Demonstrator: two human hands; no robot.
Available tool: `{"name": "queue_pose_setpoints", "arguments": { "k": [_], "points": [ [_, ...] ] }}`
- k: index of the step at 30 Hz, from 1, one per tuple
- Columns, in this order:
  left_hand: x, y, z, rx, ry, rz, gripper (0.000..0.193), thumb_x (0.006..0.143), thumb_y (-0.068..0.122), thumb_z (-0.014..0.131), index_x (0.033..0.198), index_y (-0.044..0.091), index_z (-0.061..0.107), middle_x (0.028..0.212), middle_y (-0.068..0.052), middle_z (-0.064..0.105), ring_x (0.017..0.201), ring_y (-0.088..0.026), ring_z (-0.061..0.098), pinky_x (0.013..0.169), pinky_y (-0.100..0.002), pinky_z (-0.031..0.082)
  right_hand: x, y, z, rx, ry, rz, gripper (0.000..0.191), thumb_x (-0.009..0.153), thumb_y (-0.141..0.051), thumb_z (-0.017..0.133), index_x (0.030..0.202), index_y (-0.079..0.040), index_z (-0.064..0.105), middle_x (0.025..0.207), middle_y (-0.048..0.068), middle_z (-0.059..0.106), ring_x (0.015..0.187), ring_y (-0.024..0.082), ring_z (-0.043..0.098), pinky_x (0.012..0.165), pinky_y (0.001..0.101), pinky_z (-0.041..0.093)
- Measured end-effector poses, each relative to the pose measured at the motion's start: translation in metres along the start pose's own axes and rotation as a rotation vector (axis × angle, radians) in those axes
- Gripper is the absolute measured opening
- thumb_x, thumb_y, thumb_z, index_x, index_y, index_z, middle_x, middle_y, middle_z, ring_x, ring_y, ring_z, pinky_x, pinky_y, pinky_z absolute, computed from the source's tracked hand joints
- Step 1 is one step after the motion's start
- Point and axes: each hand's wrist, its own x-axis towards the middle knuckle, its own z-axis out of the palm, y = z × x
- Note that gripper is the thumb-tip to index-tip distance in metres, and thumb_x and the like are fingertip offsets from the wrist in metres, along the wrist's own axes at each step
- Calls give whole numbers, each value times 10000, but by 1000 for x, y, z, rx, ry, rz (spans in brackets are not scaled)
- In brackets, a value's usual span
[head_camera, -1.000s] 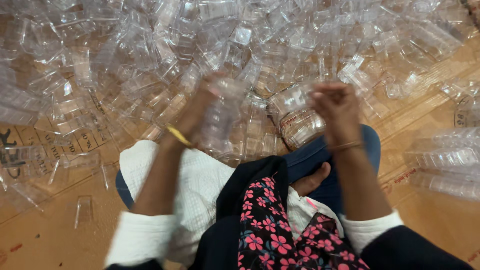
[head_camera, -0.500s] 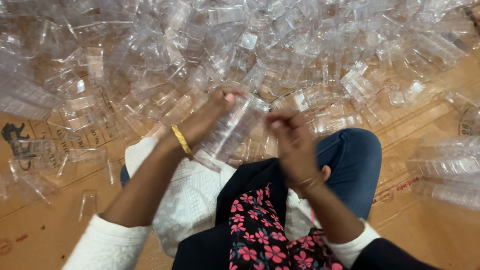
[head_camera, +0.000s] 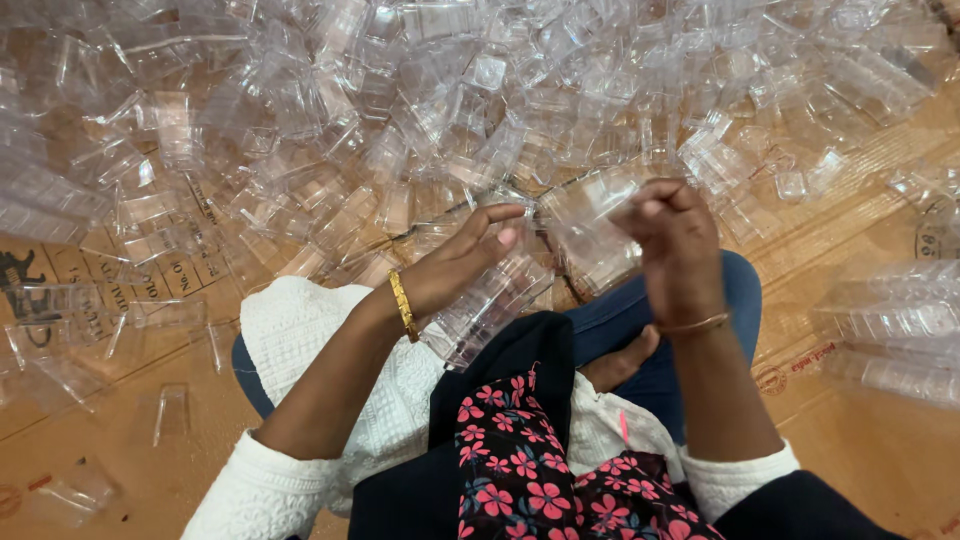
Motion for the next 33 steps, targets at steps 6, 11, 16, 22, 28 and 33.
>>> {"name": "queue_pose_setpoints", "arguments": {
  "k": [6, 11, 16, 22, 28, 33],
  "points": [
    [6, 1, 5, -27, -65, -49, 722, 1005, 561, 468, 1586, 180, 272, 1614, -152, 349, 1490, -325, 342, 1169, -481, 335, -17, 19, -26, -522, -618, 402, 159, 952, -125, 665, 1069, -42, 734, 1016, 59, 741, 934, 81, 637, 830, 257, 524],
    [-34, 77, -56, 139, 178, -312, 724, 953, 410, 590, 1596, 214, 320, 1259, -203, 710, 821, -400, 739, 664, -534, 653, 8, 12, 32, -377, 7, 92, 133, 1059, -127, 605, 1075, -25, 689, 1151, 73, 751, 1003, 137, 661, 843, 290, 532],
    [-52, 148, -107, 492, 450, -208, 571, 1000, 513, 452, 1478, 204, 420, 1143, -157, 695, 913, -258, 740, 764, -422, 623, -75, 23, 154, -682, -1103, 387, 346, 1110, -223, 548, 1413, -104, 666, 1366, 100, 742, 1111, 180, 712, 1072, 338, 546],
    [-27, 97, -64, 782, 262, -235, 667, 946, 548, 438, 1488, 162, 394, 1195, -139, 724, 941, -305, 766, 831, -453, 584, -44, 81, 85, -205, -200, 398, 204, 1015, -169, 582, 1206, -113, 626, 1177, 55, 683, 1029, 171, 687, 892, 334, 601],
    [2, -42, 9, 454, 196, -102, 767, 965, 590, 499, 1552, 130, 319, 1359, -216, 661, 1259, -357, 625, 1062, -446, 462, -7, 109, 18, -381, 67, 112, 269, 1117, -280, 482, 1157, -88, 667, 787, -43, 539, 667, 63, 464, 603, 231, 384],
    [-12, -94, 22, 401, 99, -241, 749, 901, 642, 513, 1503, 196, 492, 1296, -220, 660, 1153, -343, 686, 992, -434, 535, -31, 87, 35, -438, -209, 258, 356, 1131, -301, 395, 1172, -52, 647, 638, -57, 491, 582, 41, 446, 576, 207, 379]
  ]
}}
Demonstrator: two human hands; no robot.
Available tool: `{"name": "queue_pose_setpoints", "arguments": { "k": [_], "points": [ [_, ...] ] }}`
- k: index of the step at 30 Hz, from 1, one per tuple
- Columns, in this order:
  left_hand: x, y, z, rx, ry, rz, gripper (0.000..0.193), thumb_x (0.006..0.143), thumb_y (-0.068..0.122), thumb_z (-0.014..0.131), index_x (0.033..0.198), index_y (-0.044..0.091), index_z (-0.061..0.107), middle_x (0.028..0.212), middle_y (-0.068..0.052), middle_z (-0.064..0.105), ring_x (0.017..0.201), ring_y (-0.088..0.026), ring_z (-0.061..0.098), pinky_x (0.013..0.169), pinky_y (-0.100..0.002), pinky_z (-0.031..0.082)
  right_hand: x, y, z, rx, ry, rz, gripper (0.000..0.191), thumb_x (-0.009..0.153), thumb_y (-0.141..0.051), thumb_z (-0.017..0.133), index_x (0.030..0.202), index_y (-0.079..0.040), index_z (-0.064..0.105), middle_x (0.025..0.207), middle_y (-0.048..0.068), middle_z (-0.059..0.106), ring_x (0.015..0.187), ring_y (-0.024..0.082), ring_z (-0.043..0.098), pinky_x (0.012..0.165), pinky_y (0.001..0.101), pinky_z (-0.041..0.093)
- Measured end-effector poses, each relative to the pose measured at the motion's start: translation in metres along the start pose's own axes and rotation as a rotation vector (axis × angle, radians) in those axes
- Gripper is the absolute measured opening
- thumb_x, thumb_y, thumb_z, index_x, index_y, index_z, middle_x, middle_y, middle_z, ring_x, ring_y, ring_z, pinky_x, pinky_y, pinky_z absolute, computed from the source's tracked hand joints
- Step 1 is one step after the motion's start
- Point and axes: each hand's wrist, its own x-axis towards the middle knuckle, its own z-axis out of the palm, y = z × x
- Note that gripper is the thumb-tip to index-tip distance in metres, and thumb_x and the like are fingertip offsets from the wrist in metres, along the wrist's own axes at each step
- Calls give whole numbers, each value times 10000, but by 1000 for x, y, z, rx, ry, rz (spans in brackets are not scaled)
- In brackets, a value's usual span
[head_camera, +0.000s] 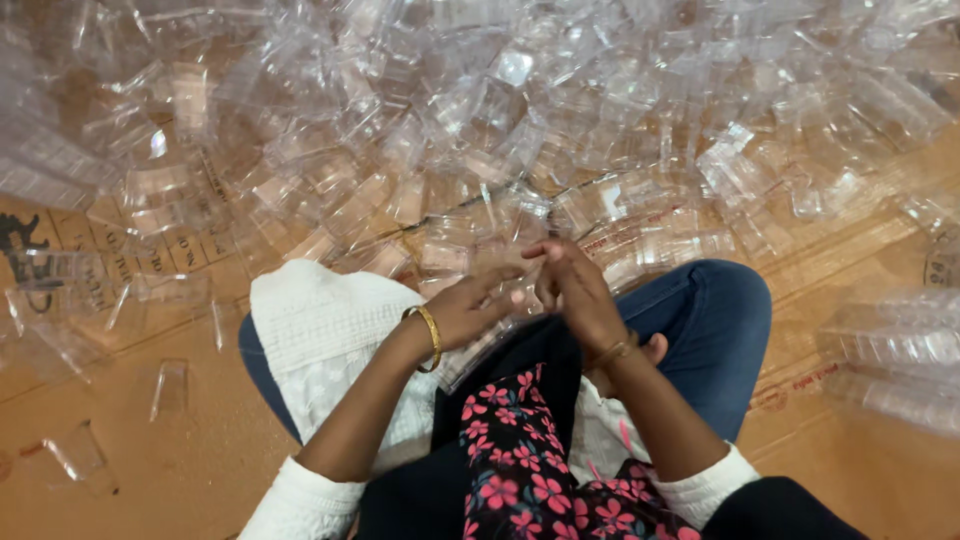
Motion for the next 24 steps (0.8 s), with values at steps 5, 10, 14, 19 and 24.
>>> {"name": "queue_pose_setpoints", "arguments": {
  "k": [5, 10, 14, 19, 24],
  "points": [
    [-29, 0, 24, -4, 143, 172, 764, 935, 643, 600, 1526, 171, 488, 1328, -266, 570, 1161, -380, 635, 961, -454, 520, 6, -7, -2, 180, -20, 63, 221, 1051, -160, 550, 1232, -34, 544, 704, -66, 494, 586, 40, 421, 533, 204, 340],
    [-29, 19, 35, -190, 177, 141, 780, 786, 666, 703, 1226, 59, 488, 1099, -179, 726, 1005, -301, 757, 860, -425, 597, 14, -10, -2, 44, 53, 5, 282, 1017, -138, 607, 1265, -48, 509, 708, 8, 595, 600, 54, 518, 547, 195, 388],
    [-28, 33, 27, -155, 236, 48, 759, 817, 604, 753, 1282, 80, 459, 1102, -191, 717, 1054, -337, 723, 893, -435, 576, 17, -27, -5, 11, -64, -57, 283, 1065, -214, 555, 1298, -53, 561, 862, 32, 694, 753, 66, 588, 697, 221, 471],
    [-15, 40, 26, 13, 313, 204, 901, 809, 565, 777, 1429, 64, 357, 1159, -213, 684, 1099, -390, 676, 930, -462, 527, 4, -28, -1, 111, 55, 124, 308, 1038, -233, 561, 1318, -108, 579, 965, 25, 686, 928, 98, 612, 853, 245, 491],
    [13, 17, 11, -354, 327, 501, 529, 1070, 471, 608, 1378, 48, 531, 1338, -168, 617, 1208, -343, 634, 981, -443, 546, 42, 4, -14, 352, 118, 36, 251, 1079, -250, 580, 1216, -41, 606, 1057, 54, 652, 988, 159, 648, 911, 324, 556]
  ]
}}
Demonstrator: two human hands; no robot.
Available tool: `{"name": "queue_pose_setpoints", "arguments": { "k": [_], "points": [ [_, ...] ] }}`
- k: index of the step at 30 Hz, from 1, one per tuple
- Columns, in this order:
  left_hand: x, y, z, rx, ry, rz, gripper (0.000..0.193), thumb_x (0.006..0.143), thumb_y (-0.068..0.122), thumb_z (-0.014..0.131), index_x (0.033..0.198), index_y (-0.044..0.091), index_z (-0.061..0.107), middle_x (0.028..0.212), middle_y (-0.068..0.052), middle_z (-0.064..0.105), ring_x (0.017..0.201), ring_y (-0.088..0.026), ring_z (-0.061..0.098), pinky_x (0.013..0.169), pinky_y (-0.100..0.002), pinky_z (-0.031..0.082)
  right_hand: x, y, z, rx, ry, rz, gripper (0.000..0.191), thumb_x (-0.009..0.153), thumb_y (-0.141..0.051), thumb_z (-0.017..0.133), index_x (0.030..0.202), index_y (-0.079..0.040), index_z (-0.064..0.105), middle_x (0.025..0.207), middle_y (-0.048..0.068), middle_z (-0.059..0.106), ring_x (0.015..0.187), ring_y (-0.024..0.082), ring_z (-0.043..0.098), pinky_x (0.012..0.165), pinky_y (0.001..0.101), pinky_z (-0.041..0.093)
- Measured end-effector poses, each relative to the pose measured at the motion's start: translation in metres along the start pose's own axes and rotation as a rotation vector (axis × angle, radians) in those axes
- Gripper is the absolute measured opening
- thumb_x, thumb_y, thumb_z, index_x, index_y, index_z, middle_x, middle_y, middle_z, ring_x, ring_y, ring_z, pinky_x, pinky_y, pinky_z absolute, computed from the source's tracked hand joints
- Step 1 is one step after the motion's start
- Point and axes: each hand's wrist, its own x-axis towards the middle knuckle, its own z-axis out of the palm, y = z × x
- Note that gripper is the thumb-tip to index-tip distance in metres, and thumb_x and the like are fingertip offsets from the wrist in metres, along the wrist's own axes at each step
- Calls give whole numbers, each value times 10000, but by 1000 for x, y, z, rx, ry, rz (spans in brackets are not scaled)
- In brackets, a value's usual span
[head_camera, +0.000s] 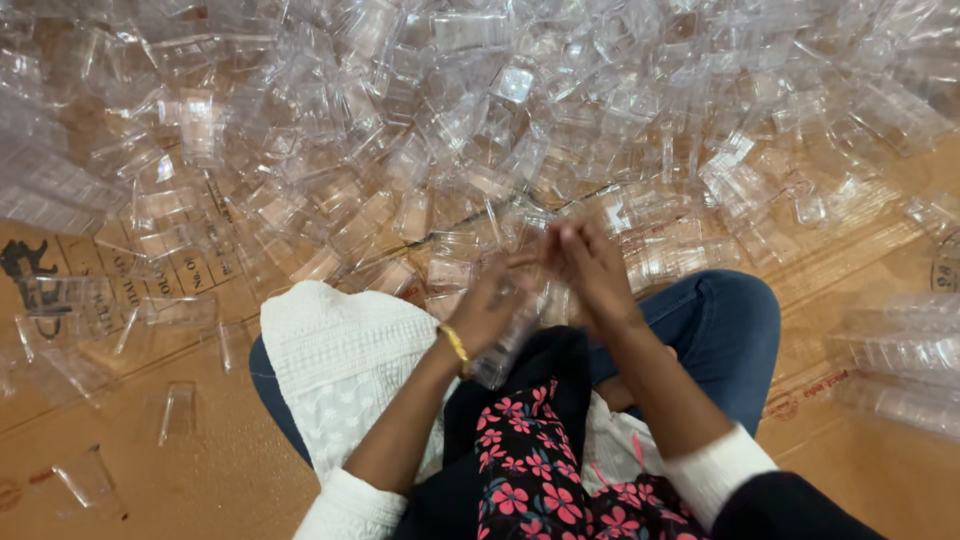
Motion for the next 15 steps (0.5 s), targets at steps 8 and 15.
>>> {"name": "queue_pose_setpoints", "arguments": {
  "k": [8, 15],
  "points": [
    [-9, -24, -21, -574, 261, -542, 496, 1080, 543, 418, 1120, 68, 556, 1067, -108, 599, 927, -234, 622, 740, -376, 569, 153, 3, -27, -1326, 144, -720, 219, 940, -160, 674, 1114, -28, 690, 1067, 150, 712, 954, 288, 698, 814, 381, 586],
    [-7, -8, -6, 126, 107, -105, 727, 1066, 535, 421, 1630, 112, 244, 1554, -174, 411, 1383, -337, 463, 1167, -451, 359, 92, -42, -50, -749, -311, 456, 159, 893, -110, 697, 1017, -23, 745, 855, 88, 747, 727, 181, 714, 691, 343, 622]
  ]
}}
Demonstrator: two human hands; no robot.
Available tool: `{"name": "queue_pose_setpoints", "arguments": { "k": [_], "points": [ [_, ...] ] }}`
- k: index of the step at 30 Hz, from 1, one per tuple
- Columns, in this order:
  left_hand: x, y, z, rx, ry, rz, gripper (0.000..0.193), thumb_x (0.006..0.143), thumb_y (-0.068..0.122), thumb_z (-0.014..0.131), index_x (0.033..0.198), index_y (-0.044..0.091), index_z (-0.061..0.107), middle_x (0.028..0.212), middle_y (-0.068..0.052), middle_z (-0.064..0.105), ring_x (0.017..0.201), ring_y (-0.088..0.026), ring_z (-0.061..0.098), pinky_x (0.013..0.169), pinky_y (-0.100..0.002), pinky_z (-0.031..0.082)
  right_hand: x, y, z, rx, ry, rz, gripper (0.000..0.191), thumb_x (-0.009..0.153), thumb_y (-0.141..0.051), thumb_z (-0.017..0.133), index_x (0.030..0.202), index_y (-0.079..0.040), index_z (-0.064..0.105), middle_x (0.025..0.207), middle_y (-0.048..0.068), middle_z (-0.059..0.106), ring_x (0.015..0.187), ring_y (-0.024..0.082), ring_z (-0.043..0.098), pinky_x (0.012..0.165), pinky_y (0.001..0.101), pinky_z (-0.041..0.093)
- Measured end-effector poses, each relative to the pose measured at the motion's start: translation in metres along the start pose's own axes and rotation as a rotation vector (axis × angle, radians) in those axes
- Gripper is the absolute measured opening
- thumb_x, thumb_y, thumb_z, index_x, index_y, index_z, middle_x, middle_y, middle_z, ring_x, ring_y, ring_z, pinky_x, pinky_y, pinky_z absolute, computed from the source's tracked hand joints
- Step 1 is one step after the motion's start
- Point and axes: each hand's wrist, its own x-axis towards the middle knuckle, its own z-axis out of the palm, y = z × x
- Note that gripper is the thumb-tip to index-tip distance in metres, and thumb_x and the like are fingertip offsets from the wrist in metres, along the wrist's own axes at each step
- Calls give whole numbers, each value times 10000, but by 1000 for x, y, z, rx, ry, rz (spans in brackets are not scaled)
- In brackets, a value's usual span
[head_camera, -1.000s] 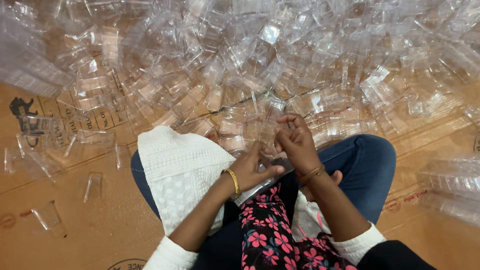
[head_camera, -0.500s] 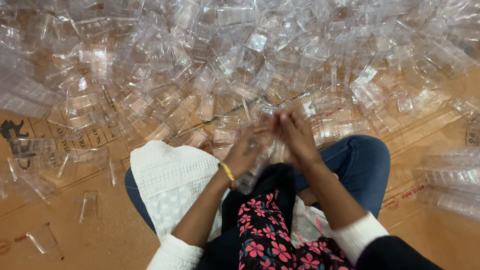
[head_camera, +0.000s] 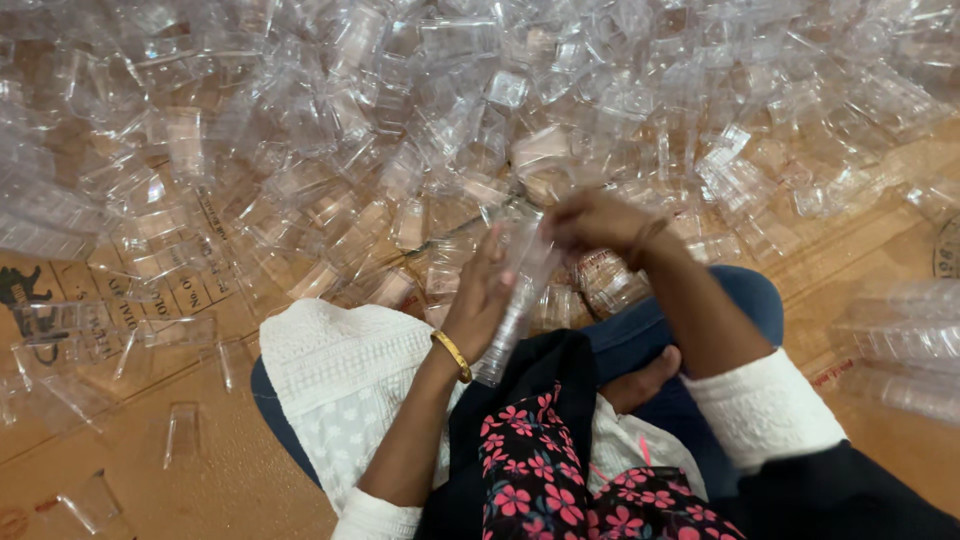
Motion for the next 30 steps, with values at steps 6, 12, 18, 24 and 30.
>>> {"name": "queue_pose_setpoints", "arguments": {
  "k": [6, 12, 18, 24, 30],
  "points": [
    [-1, -10, 3, -262, -38, -29, 704, 1097, 552, 404, 1606, 71, 339, 1631, -191, 400, 1489, -336, 395, 1189, -466, 339, -42, -3, 39, -360, 122, -208, 277, 1059, -186, 559, 1048, 24, 740, 887, 162, 769, 802, 220, 731, 770, 346, 596],
    [-4, -24, -7, -1341, -260, -593, 702, 1006, 597, 465, 1438, 47, 522, 1199, -166, 703, 930, -251, 743, 794, -370, 631, -120, -22, 73, -236, 402, -739, 550, 973, -67, 475, 1520, -121, 503, 1552, 170, 582, 1440, 254, 572, 1168, 410, 495],
    [1, 9, 39, -1232, -259, -553, 668, 923, 611, 451, 1511, 305, 369, 1459, -59, 519, 1192, -263, 636, 885, -403, 572, -146, 5, 87, -780, 338, -910, 841, 677, -278, 843, 1448, -182, 519, 1639, 282, 165, 1531, 475, 148, 1208, 625, 186],
    [13, 25, 77, -765, -168, -693, 629, 952, 528, 473, 1543, 323, 407, 1524, 57, 443, 1296, -166, 445, 996, -391, 389, -223, 182, 61, 284, 897, -620, 776, 789, -311, 851, 1441, -171, 454, 1601, 157, 364, 1462, 359, 348, 1130, 510, 344],
    [71, -20, 28, -131, 81, -154, 509, 962, 215, 584, 1457, 165, 478, 1241, -114, 553, 1085, -243, 573, 959, -379, 534, -264, 354, 11, 931, 1584, -124, 754, 997, -247, 814, 1543, -216, 295, 1534, 71, 504, 1275, 278, 563, 925, 446, 545]
  ]
}}
